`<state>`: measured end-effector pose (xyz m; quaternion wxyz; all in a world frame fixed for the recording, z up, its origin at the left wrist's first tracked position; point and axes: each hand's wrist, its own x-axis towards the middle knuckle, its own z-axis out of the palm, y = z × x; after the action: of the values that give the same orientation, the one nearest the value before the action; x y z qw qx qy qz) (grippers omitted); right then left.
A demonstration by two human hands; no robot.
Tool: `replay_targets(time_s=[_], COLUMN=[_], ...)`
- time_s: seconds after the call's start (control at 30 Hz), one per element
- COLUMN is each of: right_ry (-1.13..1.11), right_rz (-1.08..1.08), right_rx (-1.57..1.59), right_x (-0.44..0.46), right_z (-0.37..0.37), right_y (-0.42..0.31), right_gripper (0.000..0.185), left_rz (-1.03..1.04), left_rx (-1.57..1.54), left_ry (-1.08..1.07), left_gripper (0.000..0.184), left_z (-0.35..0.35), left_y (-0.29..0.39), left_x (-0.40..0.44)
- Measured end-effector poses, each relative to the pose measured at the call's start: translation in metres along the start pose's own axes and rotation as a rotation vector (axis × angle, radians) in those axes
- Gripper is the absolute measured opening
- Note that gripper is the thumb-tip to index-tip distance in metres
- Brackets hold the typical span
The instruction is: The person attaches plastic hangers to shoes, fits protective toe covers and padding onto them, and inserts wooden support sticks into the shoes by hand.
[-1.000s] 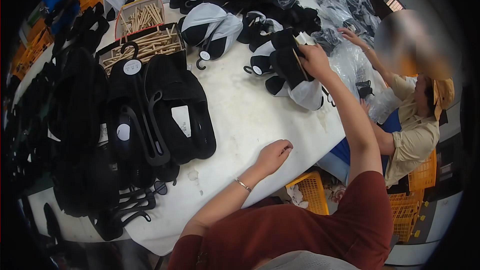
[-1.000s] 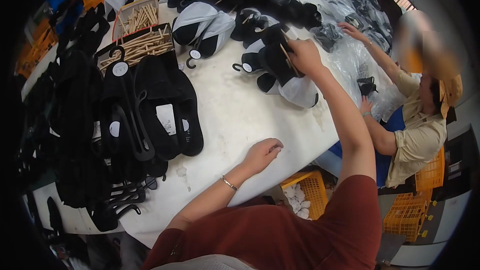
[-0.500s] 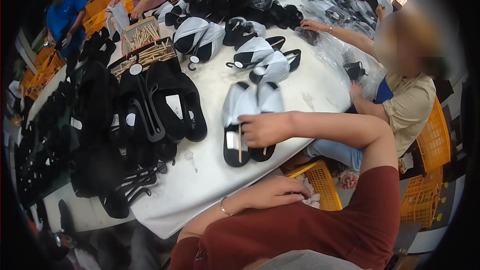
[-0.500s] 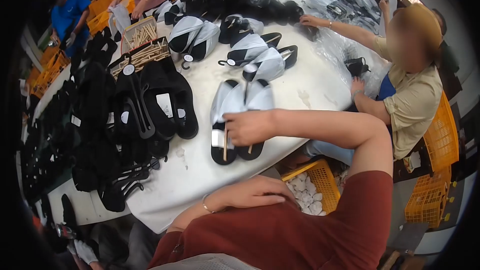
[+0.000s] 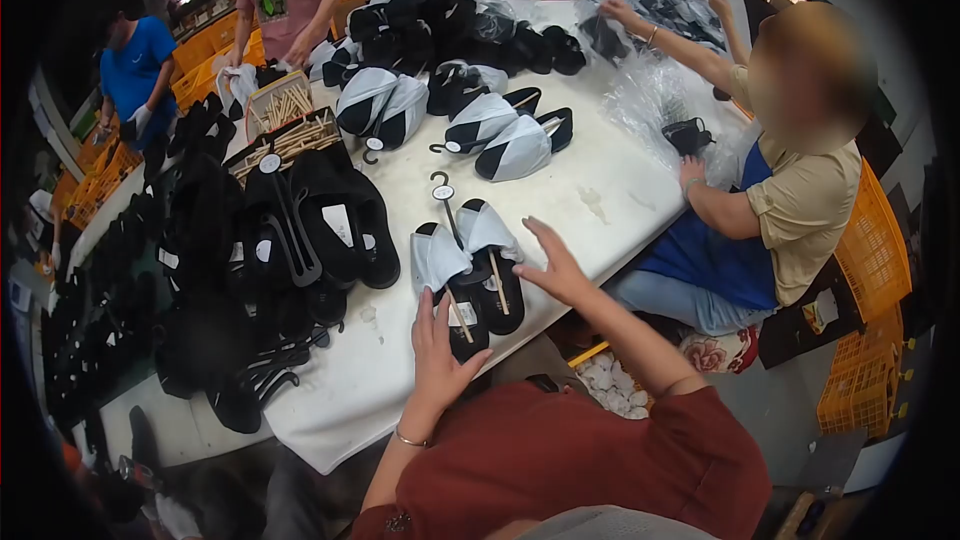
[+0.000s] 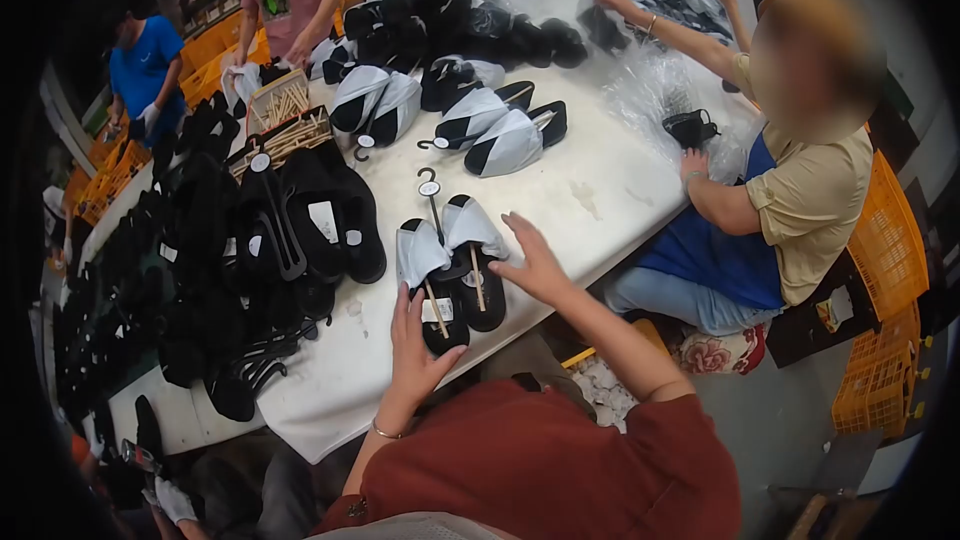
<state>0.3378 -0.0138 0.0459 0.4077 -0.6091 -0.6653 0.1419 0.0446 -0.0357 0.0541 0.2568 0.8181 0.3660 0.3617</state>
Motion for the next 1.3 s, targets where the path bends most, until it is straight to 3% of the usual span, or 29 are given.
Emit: replay_targets(time_s=[0.03,0.1,0.13,0.23,0.33,0.43,0.63,0.77,0.9,1.1,1.13,1.2,1.27,1.3], right_ry=[-0.060,-0.113,-0.042,0.069,0.007,0.003,-0.016,0.010,-0.010,0.058,0.068,0.099,0.083,0.006], right_rz=[0.171,0.335,0.240,0.239,0.214,0.189,0.151,0.106,0.111,0.225,0.189,0.110,0.049,0.044], right_rx=[0.235,0.531,0.397,0.450,0.435,0.397,0.369,0.383,0.408,0.351,0.305,0.187,0.343,0.414], right_x=[-0.005,-0.014,-0.019,-0.022,-0.024,-0.026,-0.030,-0.033,-0.030,0.018,0.035,0.072,0.108,0.123], right_z=[0.015,0.044,0.060,0.078,0.076,0.080,0.080,0.085,0.076,0.054,0.047,0.041,0.035,0.031], right_y=[0.012,0.010,0.006,0.005,0.004,0.004,-0.001,-0.004,-0.004,-0.001,0.002,0.018,0.019,0.014], right_gripper=[0.097,0.103,0.103,0.099,0.095,0.094,0.093,0.091,0.093,0.091,0.083,0.068,0.062,0.058], left_rz=[0.006,0.025,-0.009,-0.082,-0.145,-0.140,-0.153,-0.167,-0.191,0.018,0.043,-0.003,-0.086,-0.175], left_rx=[0.002,-0.082,-0.097,-0.162,-0.213,-0.187,-0.187,-0.173,-0.081,-0.023,-0.094,-0.112,-0.133,-0.122], left_ry=[-0.003,0.036,0.057,0.168,0.245,0.143,0.167,0.207,0.163,0.077,0.089,0.122,0.204,0.199], left_gripper=[0.106,0.106,0.108,0.113,0.112,0.108,0.099,0.099,0.110,0.120,0.106,0.096,0.075,0.074], left_z=[0.012,0.031,0.036,0.046,0.055,0.055,0.057,0.055,0.041,0.017,0.014,0.009,0.012,0.013], left_y=[-0.009,-0.023,-0.023,-0.017,-0.014,-0.020,-0.013,-0.010,-0.011,-0.024,-0.022,-0.029,-0.043,-0.050], left_x=[-0.003,-0.008,-0.009,-0.010,-0.010,-0.011,-0.012,-0.014,-0.010,0.001,0.006,0.012,0.013,0.014])
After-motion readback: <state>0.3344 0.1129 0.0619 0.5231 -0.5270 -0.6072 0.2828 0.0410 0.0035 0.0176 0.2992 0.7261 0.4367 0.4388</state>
